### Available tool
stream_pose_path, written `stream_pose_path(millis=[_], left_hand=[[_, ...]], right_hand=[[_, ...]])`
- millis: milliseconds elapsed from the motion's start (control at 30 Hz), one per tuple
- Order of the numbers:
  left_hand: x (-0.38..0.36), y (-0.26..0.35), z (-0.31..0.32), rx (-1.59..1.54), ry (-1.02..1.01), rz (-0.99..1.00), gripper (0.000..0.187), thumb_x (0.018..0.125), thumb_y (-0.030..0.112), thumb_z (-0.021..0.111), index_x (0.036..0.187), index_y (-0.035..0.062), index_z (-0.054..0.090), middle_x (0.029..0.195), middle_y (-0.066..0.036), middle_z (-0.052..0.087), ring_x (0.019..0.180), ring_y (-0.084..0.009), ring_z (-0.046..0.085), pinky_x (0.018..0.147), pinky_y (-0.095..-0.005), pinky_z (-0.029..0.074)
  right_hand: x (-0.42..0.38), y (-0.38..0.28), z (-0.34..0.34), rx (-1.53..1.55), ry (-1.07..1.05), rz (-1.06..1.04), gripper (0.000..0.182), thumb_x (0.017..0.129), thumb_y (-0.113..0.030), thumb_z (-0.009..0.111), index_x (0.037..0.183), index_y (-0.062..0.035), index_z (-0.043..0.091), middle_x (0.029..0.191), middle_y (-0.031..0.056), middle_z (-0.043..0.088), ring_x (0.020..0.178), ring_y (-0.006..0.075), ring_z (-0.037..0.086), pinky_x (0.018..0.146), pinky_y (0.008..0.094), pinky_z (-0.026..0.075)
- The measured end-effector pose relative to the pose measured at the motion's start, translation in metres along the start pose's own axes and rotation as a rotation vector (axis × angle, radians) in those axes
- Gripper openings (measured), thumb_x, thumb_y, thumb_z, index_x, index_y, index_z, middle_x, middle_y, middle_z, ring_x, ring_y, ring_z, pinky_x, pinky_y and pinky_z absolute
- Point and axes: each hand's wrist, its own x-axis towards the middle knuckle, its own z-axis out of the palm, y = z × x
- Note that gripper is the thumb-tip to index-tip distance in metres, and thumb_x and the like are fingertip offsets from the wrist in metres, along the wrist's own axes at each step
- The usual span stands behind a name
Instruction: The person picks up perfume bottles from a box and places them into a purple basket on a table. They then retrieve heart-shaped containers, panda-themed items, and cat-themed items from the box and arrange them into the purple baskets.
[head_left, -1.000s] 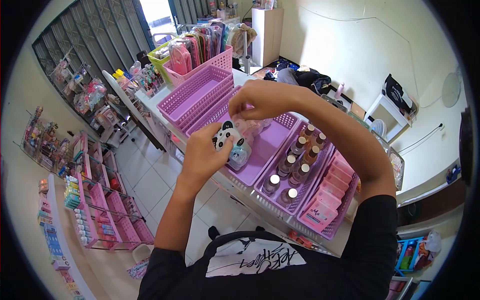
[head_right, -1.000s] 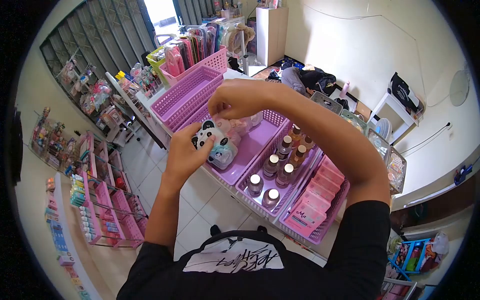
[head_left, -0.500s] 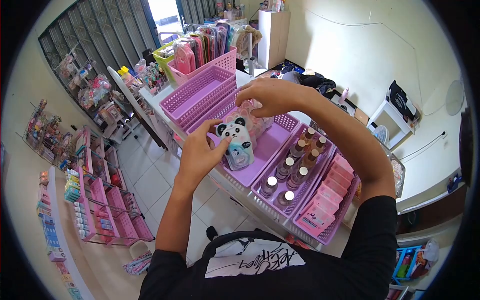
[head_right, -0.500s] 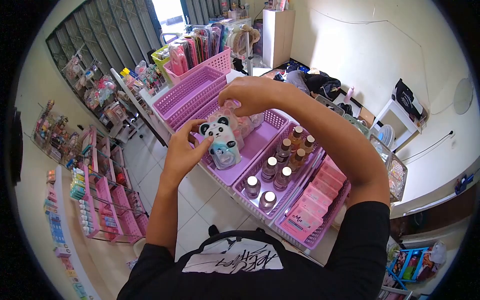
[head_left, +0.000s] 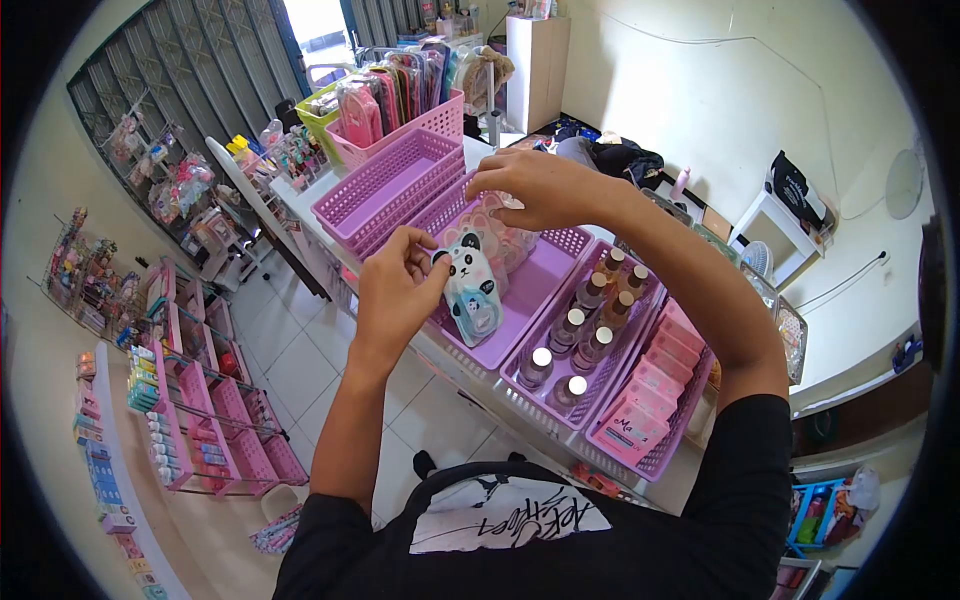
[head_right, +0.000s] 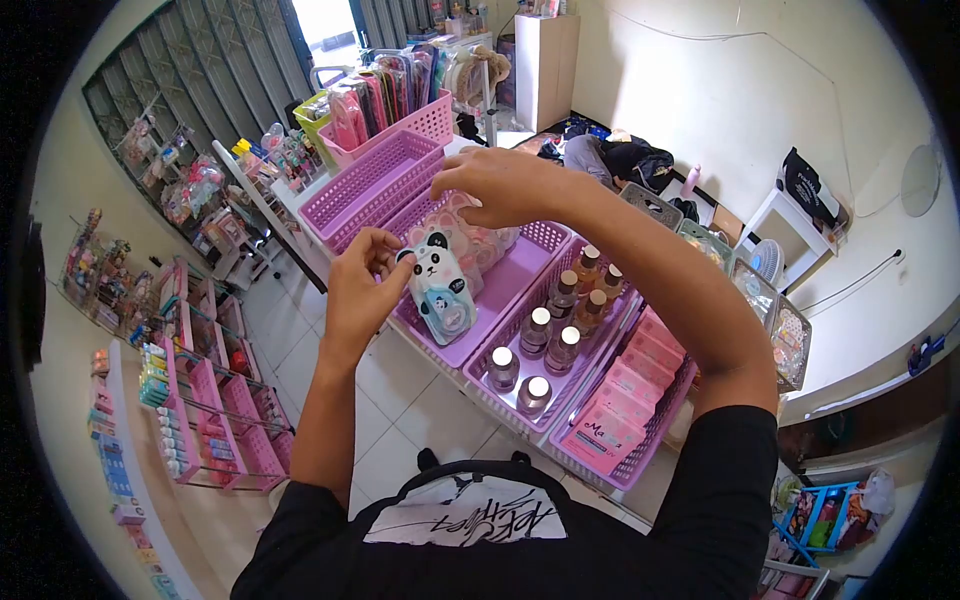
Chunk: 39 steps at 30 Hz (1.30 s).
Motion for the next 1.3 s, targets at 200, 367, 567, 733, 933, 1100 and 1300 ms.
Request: stream_pose_path(millis=[200,367,567,733,933,1100,1300], left_hand=[[-0.017,-0.01,-0.013,-0.082,0.053,0.146,0.016,0.083,0.002,0.07,0.095,0.0004,0.06,0.078,0.0,0.059,0.069,-0.0058,0.052,0.062,-0.0216,0.042],[-0.021,-0.023,-0.013,-0.137,0.091,0.171,0.019,0.082,-0.001,0.067,0.1,0.0006,0.06,0.077,-0.001,0.059,0.069,-0.0073,0.051,0.063,-0.0233,0.043],[-0.019,-0.021,-0.009,-0.038,0.051,0.162,0.025,0.081,0.002,0.067,0.105,0.0006,0.062,0.074,-0.003,0.056,0.066,-0.0097,0.051,0.061,-0.0251,0.043],[-0.018,-0.019,-0.009,0.003,0.039,0.14,0.027,0.082,0.008,0.071,0.107,0.0009,0.063,0.077,-0.004,0.058,0.068,-0.0114,0.052,0.063,-0.0265,0.044],[-0.012,-0.022,-0.009,0.027,0.084,0.104,0.032,0.084,0.018,0.074,0.108,0.0006,0.063,0.084,-0.006,0.061,0.074,-0.0154,0.055,0.065,-0.0287,0.045],[-0.011,-0.031,-0.026,-0.016,0.169,0.35,0.031,0.081,0.013,0.077,0.107,0.0029,0.064,0.092,-0.01,0.063,0.075,-0.0189,0.058,0.068,-0.0322,0.047],[-0.065,-0.103,-0.107,-0.039,-0.121,0.729,0.036,0.073,0.011,0.081,0.105,0.0063,0.065,0.09,-0.01,0.066,0.078,-0.0266,0.064,0.066,-0.0374,0.05]], right_hand=[[0.005,-0.009,0.001,-0.03,0.023,-0.114,0.033,0.081,-0.015,0.071,0.113,-0.0087,0.066,0.119,0.0103,0.059,0.119,0.0289,0.053,0.101,0.0449,0.044],[0.009,-0.018,0.007,-0.084,0.041,-0.105,0.037,0.079,-0.015,0.073,0.114,-0.0093,0.065,0.124,0.0105,0.057,0.122,0.0297,0.051,0.102,0.0452,0.044],[0.011,-0.017,0.005,-0.065,0.033,-0.119,0.041,0.079,-0.015,0.074,0.118,-0.0081,0.062,0.126,0.0127,0.057,0.123,0.0312,0.052,0.102,0.0461,0.044],[0.005,-0.014,-0.006,-0.015,0.07,-0.111,0.039,0.079,-0.016,0.072,0.116,-0.0072,0.064,0.121,0.0126,0.059,0.119,0.0309,0.054,0.101,0.0437,0.046],[-0.006,-0.015,-0.033,-0.052,0.096,-0.046,0.04,0.083,-0.015,0.073,0.12,-0.0092,0.061,0.128,0.0135,0.056,0.122,0.0323,0.053,0.103,0.0436,0.045],[-0.016,-0.041,-0.066,-0.093,0.104,0.043,0.035,0.084,-0.017,0.072,0.116,-0.0081,0.063,0.126,0.0135,0.058,0.12,0.0318,0.054,0.103,0.0425,0.045],[-0.003,-0.165,-0.1,-0.206,0.045,0.239,0.042,0.074,-0.007,0.077,0.115,-0.0106,0.066,0.123,0.0128,0.061,0.116,0.0314,0.057,0.093,0.0417,0.049]])
